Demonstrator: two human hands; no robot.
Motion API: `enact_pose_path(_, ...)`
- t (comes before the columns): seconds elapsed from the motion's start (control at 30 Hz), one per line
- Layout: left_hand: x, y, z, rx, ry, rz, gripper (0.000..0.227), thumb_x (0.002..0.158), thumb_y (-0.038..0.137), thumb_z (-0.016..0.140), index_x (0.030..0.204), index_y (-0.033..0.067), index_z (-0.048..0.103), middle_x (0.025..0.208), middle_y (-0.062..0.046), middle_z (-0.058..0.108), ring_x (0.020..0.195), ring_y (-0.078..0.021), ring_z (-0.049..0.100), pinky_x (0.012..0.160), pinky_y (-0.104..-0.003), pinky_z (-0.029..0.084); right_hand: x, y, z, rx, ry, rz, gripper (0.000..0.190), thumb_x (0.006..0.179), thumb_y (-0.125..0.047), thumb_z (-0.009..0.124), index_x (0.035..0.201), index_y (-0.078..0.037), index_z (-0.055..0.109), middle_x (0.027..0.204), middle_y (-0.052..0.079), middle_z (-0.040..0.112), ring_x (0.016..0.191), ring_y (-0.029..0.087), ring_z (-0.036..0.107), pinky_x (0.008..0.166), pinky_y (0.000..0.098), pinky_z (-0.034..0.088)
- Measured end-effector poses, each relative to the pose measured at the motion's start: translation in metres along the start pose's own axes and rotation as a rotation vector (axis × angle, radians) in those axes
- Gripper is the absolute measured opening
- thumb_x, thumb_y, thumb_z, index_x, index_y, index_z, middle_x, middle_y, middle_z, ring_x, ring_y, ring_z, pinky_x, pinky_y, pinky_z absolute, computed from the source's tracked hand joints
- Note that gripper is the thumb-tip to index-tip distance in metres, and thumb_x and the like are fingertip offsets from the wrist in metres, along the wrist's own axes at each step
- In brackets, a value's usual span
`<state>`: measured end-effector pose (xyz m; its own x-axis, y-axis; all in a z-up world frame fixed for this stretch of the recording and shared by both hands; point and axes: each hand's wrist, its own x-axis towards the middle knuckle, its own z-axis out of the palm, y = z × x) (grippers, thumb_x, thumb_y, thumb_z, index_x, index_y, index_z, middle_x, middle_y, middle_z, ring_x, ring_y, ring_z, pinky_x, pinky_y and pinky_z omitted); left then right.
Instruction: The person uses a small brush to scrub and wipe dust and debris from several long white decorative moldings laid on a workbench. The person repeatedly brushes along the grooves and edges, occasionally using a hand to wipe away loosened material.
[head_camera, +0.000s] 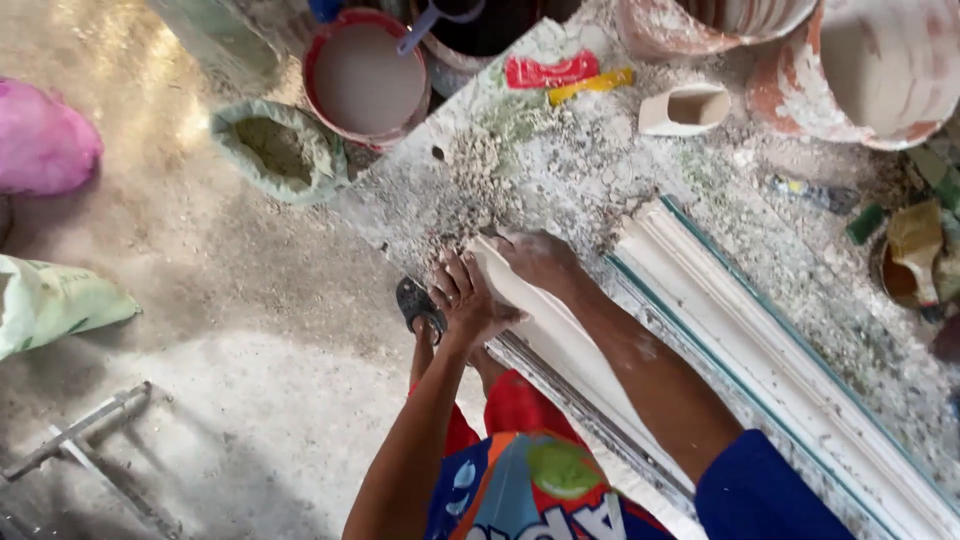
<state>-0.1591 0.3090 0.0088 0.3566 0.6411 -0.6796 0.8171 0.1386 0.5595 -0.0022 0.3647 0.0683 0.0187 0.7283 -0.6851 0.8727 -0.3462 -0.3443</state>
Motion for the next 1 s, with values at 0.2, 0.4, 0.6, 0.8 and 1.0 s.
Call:
enact_pose_path(0.2, 0.008, -0.005, -0.002, -0.005, -0.031, 0.013, 0.144, 0.076, 0.057, 0.084, 0.162, 0.0088, -0.021, 0.165, -0.025, -0.031, 0.148, -0.0564, -0.025, 0.119, -0.071, -0.010, -0.017, 0.026, 0.002, -0.159, -0.157, 0.205, 0.061, 0.099, -0.070, 0.027, 0.138, -0.038, 0.061, 0.120, 0.013, 0.074, 0.116, 0.034, 0.068, 0.100, 0.0502, 0.055)
enact_pose_path(0.4, 0.010, -0.004, 0.002, -0.005, -0.025, 0.028, 0.145, 0.072, 0.061, 0.084, 0.164, 0.0077, -0.016, 0.166, -0.025, -0.029, 0.149, -0.0567, -0.025, 0.118, -0.073, -0.010, 0.018, 0.044, 0.033, 0.026, 0.031, 0.043, 0.064, 0.098, -0.073, 0.030, 0.116, -0.028, 0.073, 0.115, 0.009, 0.074, 0.112, 0.035, 0.068, 0.096, 0.0505, 0.054)
enact_pose_path(0.6, 0.009, 0.001, -0.005, -0.030, -0.012, 0.006, 0.145, 0.073, 0.058, 0.084, 0.163, 0.0095, -0.019, 0.166, -0.024, -0.029, 0.148, -0.0549, -0.028, 0.118, -0.073, -0.013, -0.109, 0.336, 0.191, -0.772, 0.973, -0.652, 0.037, 0.100, -0.030, 0.051, 0.132, -0.023, 0.069, 0.131, 0.004, 0.069, 0.108, 0.020, 0.066, 0.082, 0.0386, 0.055)
enact_pose_path(0.8, 0.018, -0.010, 0.013, 0.012, 0.015, 0.003, 0.149, 0.069, 0.063, 0.086, 0.164, 0.0091, -0.016, 0.167, -0.025, -0.027, 0.148, -0.0564, -0.026, 0.117, -0.074, -0.011, -0.021, 0.199, 0.125, -0.907, 0.936, -0.600, 0.029, 0.095, -0.027, 0.062, 0.119, -0.016, 0.073, 0.127, 0.009, 0.067, 0.119, 0.024, 0.063, 0.086, 0.0427, 0.052)
enact_pose_path(1.0, 0.015, -0.009, 0.015, 0.019, 0.049, 0.020, 0.148, 0.072, 0.060, 0.086, 0.163, 0.0095, -0.019, 0.166, -0.023, -0.031, 0.148, -0.0552, -0.027, 0.117, -0.073, -0.011, 0.072, 0.081, 0.103, -0.079, 0.271, 0.170, 0.032, 0.105, -0.046, 0.051, 0.111, -0.019, 0.068, 0.100, 0.000, 0.072, 0.097, 0.027, 0.070, 0.077, 0.0419, 0.051)
